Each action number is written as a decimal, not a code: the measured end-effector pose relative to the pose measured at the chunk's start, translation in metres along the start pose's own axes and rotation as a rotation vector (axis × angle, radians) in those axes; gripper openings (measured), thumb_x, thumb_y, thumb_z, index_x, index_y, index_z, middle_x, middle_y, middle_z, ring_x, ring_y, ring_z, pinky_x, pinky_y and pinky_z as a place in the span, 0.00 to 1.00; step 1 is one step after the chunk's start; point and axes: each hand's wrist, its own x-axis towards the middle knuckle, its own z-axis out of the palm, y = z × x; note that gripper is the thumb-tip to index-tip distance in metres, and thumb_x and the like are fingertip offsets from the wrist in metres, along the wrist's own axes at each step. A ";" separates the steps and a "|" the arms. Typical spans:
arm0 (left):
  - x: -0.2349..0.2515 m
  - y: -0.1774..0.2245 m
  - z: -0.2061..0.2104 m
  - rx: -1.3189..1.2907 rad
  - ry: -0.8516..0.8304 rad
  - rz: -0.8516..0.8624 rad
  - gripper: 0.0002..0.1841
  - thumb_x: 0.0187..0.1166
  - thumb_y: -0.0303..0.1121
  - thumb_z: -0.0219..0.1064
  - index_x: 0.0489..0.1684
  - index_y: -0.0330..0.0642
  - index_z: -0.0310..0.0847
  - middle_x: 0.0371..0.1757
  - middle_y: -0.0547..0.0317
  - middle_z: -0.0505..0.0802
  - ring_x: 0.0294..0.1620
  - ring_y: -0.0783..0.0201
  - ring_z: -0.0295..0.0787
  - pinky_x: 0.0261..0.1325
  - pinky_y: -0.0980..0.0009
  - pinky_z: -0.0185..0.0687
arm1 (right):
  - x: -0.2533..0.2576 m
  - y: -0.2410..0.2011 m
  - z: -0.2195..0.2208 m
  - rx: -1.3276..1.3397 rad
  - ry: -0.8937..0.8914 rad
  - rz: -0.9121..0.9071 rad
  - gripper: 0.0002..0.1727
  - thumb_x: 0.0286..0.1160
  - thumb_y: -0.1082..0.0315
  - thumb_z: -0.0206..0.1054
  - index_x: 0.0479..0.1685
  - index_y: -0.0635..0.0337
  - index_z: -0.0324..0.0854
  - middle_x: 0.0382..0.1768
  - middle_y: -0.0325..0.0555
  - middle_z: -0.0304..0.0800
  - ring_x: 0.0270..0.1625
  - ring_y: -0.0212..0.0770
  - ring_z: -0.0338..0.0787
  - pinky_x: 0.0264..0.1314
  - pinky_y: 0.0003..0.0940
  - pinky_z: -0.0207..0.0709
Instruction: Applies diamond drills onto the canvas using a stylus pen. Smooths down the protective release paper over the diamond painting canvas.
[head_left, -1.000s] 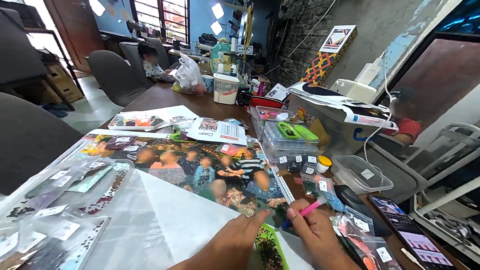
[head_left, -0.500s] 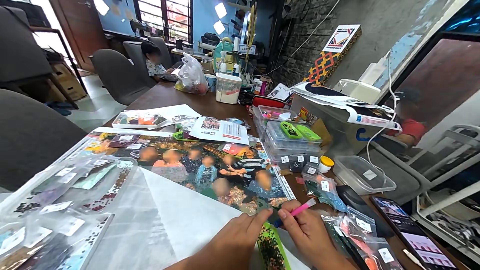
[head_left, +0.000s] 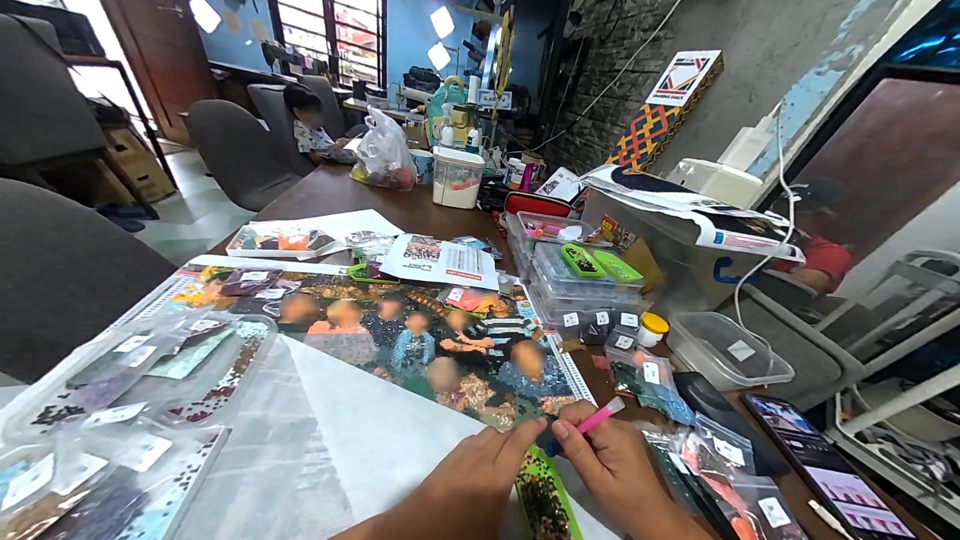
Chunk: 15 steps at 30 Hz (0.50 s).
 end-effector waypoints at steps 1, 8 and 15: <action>0.000 0.000 0.000 0.002 0.002 0.001 0.58 0.54 0.54 0.86 0.84 0.27 0.61 0.63 0.36 0.90 0.54 0.40 0.90 0.57 0.46 0.84 | 0.000 0.000 0.000 -0.004 -0.001 -0.001 0.18 0.91 0.58 0.55 0.36 0.62 0.78 0.22 0.38 0.78 0.24 0.18 0.76 0.29 0.11 0.71; 0.000 0.000 0.000 0.012 0.000 -0.005 0.58 0.53 0.55 0.85 0.85 0.28 0.61 0.63 0.36 0.90 0.54 0.40 0.90 0.57 0.46 0.85 | 0.000 -0.001 -0.001 -0.010 -0.005 0.016 0.18 0.91 0.58 0.55 0.36 0.62 0.78 0.23 0.38 0.79 0.25 0.18 0.77 0.30 0.11 0.73; 0.000 0.001 0.000 0.019 -0.004 -0.013 0.59 0.54 0.55 0.85 0.85 0.28 0.60 0.64 0.37 0.90 0.55 0.40 0.90 0.58 0.46 0.85 | 0.000 -0.001 -0.007 0.107 0.039 0.093 0.17 0.91 0.57 0.55 0.37 0.59 0.79 0.23 0.31 0.78 0.23 0.14 0.74 0.26 0.09 0.69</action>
